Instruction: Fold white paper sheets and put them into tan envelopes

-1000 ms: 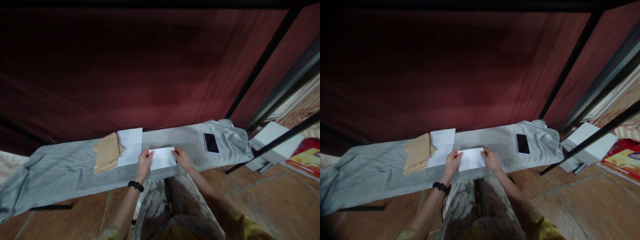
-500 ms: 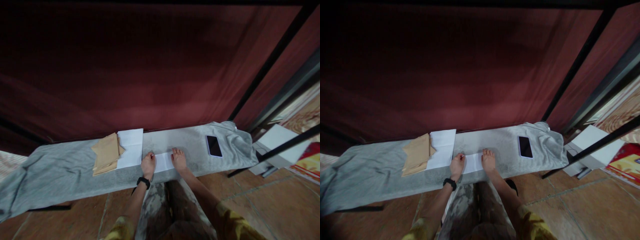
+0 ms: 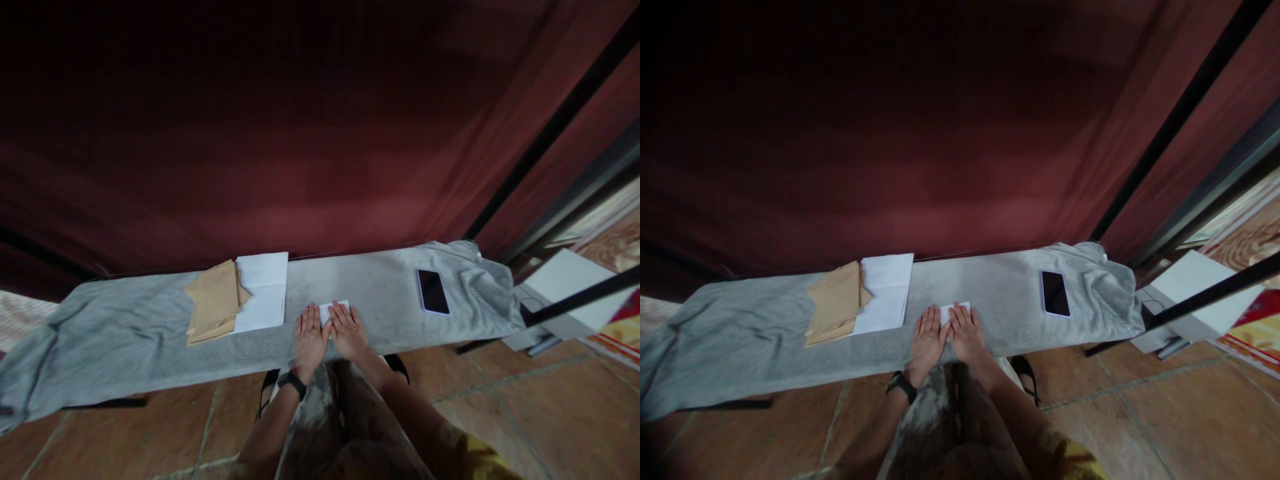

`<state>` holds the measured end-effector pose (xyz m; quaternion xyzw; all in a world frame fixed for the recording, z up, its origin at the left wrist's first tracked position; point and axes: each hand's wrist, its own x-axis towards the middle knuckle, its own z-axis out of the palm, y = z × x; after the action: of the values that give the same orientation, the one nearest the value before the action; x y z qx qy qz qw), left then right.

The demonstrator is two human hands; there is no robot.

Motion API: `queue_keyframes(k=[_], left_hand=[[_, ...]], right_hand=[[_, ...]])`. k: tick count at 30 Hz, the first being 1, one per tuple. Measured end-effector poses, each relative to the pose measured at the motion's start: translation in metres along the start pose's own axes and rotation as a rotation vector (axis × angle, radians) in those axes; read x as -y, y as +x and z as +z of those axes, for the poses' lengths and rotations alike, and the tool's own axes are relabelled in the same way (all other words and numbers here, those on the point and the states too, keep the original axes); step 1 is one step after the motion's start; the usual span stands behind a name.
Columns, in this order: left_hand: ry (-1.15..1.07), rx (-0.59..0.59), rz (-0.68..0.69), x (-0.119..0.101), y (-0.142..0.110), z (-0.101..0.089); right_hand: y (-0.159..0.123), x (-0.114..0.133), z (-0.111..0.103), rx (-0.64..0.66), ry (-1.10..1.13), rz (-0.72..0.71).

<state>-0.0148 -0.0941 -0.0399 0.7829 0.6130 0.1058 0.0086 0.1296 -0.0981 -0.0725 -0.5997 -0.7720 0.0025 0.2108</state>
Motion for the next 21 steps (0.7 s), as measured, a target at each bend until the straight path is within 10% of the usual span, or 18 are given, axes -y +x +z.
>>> queue_keyframes(k=[14, 21], left_hand=[[0.037, -0.004, -0.043, 0.015, -0.011, -0.006], [0.046, 0.080, -0.006, 0.020, -0.013, -0.010]], right_hand=[[-0.004, -0.012, -0.009, -0.055, -0.094, 0.199], [0.006, 0.029, 0.005, 0.012, 0.020, -0.038]])
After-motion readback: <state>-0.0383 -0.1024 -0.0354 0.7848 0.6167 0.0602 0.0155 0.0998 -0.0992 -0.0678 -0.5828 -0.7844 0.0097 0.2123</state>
